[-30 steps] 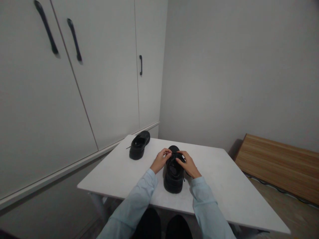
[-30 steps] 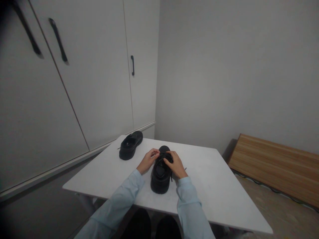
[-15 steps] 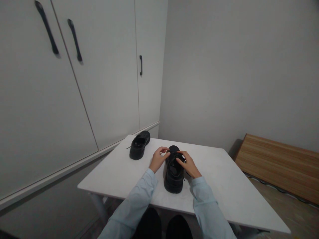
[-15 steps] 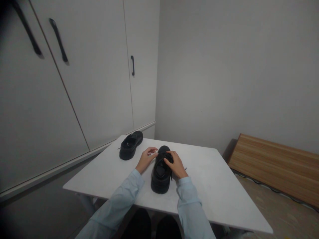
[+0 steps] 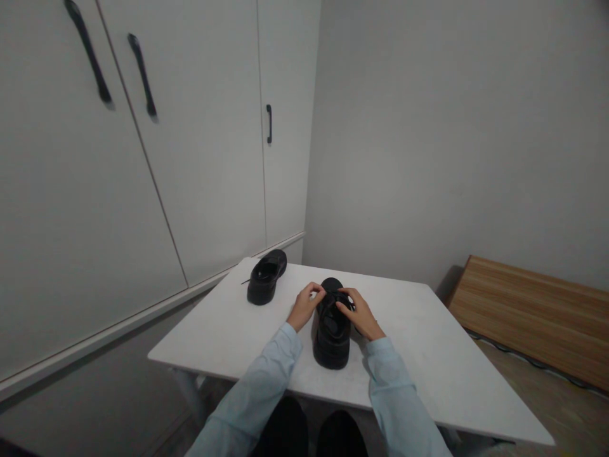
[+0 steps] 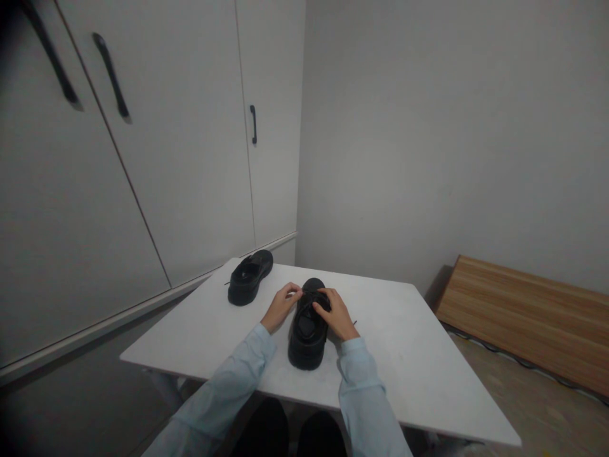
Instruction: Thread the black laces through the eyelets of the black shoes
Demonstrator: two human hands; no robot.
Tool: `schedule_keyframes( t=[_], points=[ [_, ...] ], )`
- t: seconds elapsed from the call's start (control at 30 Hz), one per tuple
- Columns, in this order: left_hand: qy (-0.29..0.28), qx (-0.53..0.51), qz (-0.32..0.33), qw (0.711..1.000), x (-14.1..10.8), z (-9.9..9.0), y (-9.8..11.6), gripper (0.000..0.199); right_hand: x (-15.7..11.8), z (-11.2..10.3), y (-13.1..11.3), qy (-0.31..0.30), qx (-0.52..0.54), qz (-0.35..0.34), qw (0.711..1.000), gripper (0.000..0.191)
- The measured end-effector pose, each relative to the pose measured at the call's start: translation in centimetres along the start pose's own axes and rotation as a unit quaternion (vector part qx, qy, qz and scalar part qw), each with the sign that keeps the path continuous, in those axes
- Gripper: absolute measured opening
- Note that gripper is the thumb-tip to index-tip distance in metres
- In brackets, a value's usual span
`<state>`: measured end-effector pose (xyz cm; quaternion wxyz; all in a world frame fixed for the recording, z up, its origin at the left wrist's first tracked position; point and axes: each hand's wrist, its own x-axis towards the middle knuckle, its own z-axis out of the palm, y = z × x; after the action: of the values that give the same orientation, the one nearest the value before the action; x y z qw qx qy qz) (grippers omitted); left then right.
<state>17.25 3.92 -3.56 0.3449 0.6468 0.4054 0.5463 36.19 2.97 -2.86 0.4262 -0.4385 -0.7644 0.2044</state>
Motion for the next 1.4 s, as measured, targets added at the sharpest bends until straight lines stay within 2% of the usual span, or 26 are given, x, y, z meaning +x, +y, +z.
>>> schedule_keyframes(
  t=[0.1,0.43,0.7,0.93,1.1,1.27,1.4],
  points=[
    [-0.014,-0.039,0.011,0.999,-0.1,0.2,0.0,0.017,0.0,0.0,0.1,-0.002,-0.001,0.001,1.000,0.033],
    [0.005,-0.080,0.035,0.996,-0.3,0.4,0.7,0.019,0.1,0.0,-0.2,-0.001,-0.009,0.013,1.000,0.034],
    [0.043,-0.040,0.056,0.997,-0.1,0.3,0.2,0.017,0.1,0.1,0.2,-0.001,-0.006,0.009,1.000,0.035],
    [0.089,0.088,0.083,0.989,-0.2,-0.3,0.1,0.008,0.1,0.2,0.2,-0.005,-0.013,0.013,1.000,0.035],
    [0.079,0.142,0.083,0.983,-0.2,-0.6,-0.2,0.008,0.1,0.1,0.1,0.000,-0.012,0.014,1.000,0.036],
    [0.073,0.141,0.074,0.985,-0.1,-0.7,-0.4,0.010,0.0,0.1,0.1,0.002,-0.010,0.016,1.000,0.036],
    [0.086,0.155,0.069,0.982,-0.2,-0.8,-0.3,0.003,0.1,0.1,0.4,0.003,-0.007,0.015,1.000,0.037]
  ],
)
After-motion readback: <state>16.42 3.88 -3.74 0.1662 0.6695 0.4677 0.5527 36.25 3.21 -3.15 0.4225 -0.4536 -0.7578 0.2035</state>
